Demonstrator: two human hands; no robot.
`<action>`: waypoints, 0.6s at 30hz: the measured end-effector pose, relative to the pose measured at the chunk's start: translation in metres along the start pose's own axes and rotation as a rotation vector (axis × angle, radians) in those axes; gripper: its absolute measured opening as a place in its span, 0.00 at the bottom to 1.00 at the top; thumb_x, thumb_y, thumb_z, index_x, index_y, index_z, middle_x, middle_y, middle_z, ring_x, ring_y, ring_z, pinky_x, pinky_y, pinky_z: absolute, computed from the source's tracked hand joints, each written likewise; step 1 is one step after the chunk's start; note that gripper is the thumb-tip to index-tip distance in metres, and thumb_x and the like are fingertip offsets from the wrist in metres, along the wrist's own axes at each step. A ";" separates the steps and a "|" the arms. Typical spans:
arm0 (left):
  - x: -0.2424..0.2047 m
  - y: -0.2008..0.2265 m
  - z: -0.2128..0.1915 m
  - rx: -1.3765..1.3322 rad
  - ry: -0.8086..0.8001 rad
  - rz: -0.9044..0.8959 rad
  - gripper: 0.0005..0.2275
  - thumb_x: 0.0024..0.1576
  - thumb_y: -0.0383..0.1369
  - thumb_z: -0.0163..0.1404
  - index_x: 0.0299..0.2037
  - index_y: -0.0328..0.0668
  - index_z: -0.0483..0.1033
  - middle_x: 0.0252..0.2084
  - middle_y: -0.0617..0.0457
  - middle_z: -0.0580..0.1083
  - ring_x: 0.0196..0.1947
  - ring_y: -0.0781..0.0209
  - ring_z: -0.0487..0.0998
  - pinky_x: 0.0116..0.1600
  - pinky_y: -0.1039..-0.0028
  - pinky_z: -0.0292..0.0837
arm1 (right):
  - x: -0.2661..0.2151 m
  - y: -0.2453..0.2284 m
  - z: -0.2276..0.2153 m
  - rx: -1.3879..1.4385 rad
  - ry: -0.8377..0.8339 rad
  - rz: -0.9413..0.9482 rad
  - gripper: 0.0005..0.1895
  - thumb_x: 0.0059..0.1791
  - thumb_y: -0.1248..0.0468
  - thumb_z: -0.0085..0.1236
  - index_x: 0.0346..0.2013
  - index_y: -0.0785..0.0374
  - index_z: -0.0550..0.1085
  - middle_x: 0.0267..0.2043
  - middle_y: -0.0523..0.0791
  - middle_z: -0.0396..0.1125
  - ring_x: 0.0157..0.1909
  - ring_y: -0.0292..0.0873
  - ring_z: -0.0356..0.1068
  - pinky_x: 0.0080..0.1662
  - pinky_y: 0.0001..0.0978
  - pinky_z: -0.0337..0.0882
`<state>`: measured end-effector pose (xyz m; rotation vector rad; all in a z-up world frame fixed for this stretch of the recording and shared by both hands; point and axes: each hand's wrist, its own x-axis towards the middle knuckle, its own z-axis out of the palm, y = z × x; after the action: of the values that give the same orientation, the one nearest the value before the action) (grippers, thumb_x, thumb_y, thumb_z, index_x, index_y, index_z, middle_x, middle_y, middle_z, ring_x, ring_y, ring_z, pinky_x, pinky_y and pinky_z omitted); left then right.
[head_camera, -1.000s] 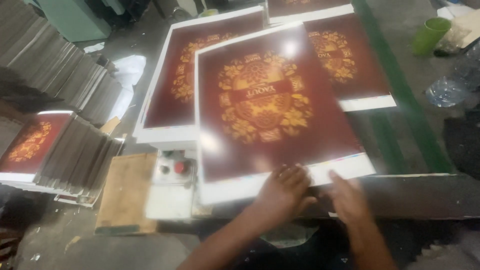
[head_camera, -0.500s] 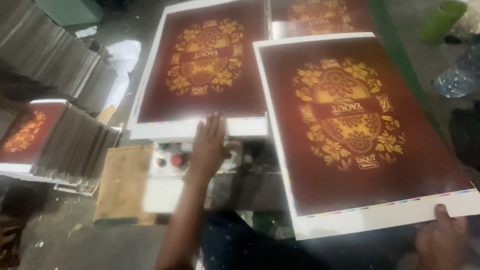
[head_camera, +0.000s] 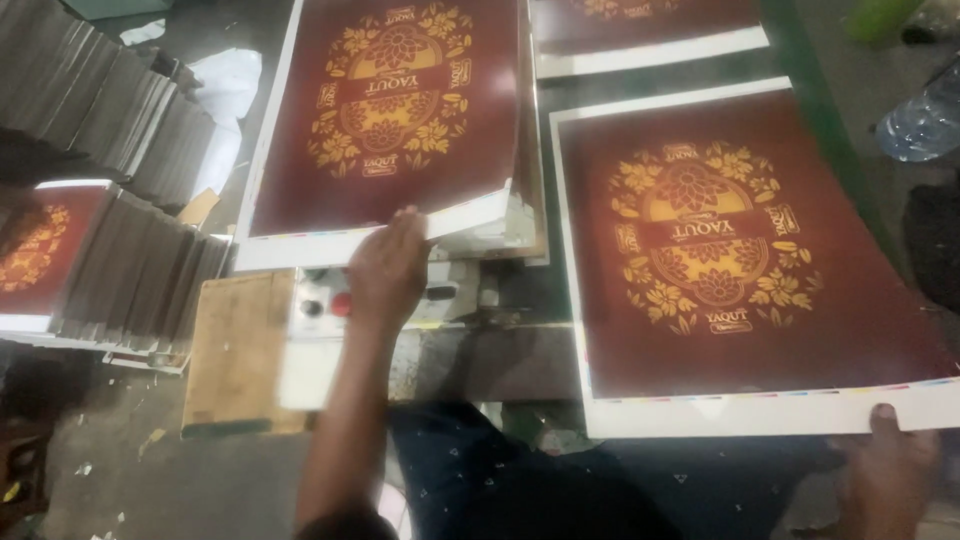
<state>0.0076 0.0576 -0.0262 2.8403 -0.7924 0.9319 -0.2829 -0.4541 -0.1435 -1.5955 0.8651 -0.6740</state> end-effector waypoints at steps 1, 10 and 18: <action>-0.001 0.003 -0.002 0.001 0.000 -0.004 0.10 0.72 0.35 0.47 0.56 0.36 0.73 0.57 0.41 0.77 0.59 0.50 0.80 0.55 0.64 0.80 | 0.005 0.000 0.006 -0.001 -0.004 -0.002 0.23 0.63 0.67 0.40 0.73 0.71 0.57 0.60 0.56 0.65 0.56 0.47 0.73 0.49 0.36 0.78; 0.025 0.034 -0.062 -0.154 -0.419 -0.132 0.19 0.58 0.48 0.56 0.40 0.37 0.74 0.53 0.44 0.78 0.28 0.59 0.80 0.28 0.74 0.78 | 0.054 -0.061 0.079 -0.025 -0.184 0.362 0.24 0.59 0.62 0.43 0.70 0.66 0.59 0.61 0.54 0.66 0.52 0.47 0.72 0.42 0.34 0.77; 0.031 0.034 -0.067 -0.127 -0.424 -0.110 0.09 0.64 0.35 0.54 0.37 0.38 0.72 0.37 0.47 0.77 0.24 0.61 0.78 0.27 0.75 0.73 | 0.148 -0.029 0.148 0.058 -0.292 0.186 0.22 0.62 0.60 0.46 0.66 0.72 0.60 0.54 0.55 0.69 0.41 0.44 0.75 0.34 0.31 0.76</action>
<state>-0.0237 0.0270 0.0425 2.9642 -0.6833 0.2541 -0.0749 -0.4915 -0.1474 -1.4942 0.7576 -0.3212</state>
